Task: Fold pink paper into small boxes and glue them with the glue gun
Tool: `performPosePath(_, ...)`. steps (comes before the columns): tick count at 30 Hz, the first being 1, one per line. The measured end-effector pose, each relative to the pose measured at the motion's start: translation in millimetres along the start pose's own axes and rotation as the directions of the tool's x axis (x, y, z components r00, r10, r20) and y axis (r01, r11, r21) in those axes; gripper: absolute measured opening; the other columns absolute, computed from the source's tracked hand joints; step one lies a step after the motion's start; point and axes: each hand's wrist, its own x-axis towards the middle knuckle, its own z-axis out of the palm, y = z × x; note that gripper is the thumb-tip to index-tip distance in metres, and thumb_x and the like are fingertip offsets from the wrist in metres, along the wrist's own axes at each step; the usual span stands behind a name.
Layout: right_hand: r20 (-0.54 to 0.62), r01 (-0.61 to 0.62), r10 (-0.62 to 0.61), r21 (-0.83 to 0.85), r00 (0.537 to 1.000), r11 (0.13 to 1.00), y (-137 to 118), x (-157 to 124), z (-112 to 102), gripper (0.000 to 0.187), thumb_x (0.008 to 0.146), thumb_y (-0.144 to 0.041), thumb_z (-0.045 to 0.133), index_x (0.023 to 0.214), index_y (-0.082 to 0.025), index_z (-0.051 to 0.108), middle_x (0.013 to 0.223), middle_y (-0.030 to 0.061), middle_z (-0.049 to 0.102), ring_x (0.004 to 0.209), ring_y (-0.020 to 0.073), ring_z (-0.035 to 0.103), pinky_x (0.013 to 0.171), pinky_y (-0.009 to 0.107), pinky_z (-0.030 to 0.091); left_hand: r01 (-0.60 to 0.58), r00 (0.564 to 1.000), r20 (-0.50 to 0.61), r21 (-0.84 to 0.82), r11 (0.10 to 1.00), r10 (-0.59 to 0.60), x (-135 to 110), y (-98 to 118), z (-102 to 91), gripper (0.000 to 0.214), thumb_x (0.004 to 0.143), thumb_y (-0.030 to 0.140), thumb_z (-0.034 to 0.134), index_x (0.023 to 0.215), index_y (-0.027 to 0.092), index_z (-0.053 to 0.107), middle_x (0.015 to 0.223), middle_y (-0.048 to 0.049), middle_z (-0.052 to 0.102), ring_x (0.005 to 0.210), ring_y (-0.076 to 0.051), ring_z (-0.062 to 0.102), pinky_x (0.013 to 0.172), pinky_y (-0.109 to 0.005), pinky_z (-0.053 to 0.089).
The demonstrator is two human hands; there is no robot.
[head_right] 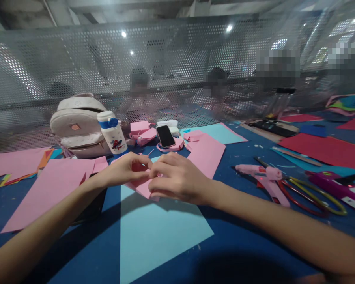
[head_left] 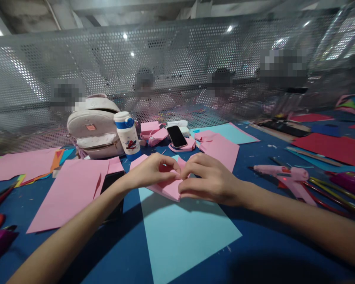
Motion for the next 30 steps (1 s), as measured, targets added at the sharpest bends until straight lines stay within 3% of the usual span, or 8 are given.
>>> performPosePath(30,0.014,-0.002,0.003,-0.012,1.000,1.000,-1.4,0.4,-0.3,0.015,0.097,-0.030,0.060,0.087,-0.023,0.070,0.088,0.0026,0.065,0.088,0.0167,0.050,0.077,0.030,0.039,0.009,1.000,-0.019,-0.011,1.000,-0.010,0.9,-2.2,1.3,0.013,0.084,0.018,0.059,0.083,0.014,0.072,0.079,-0.0001,0.070,0.073,-0.012,0.059,0.068,-0.021,0.043)
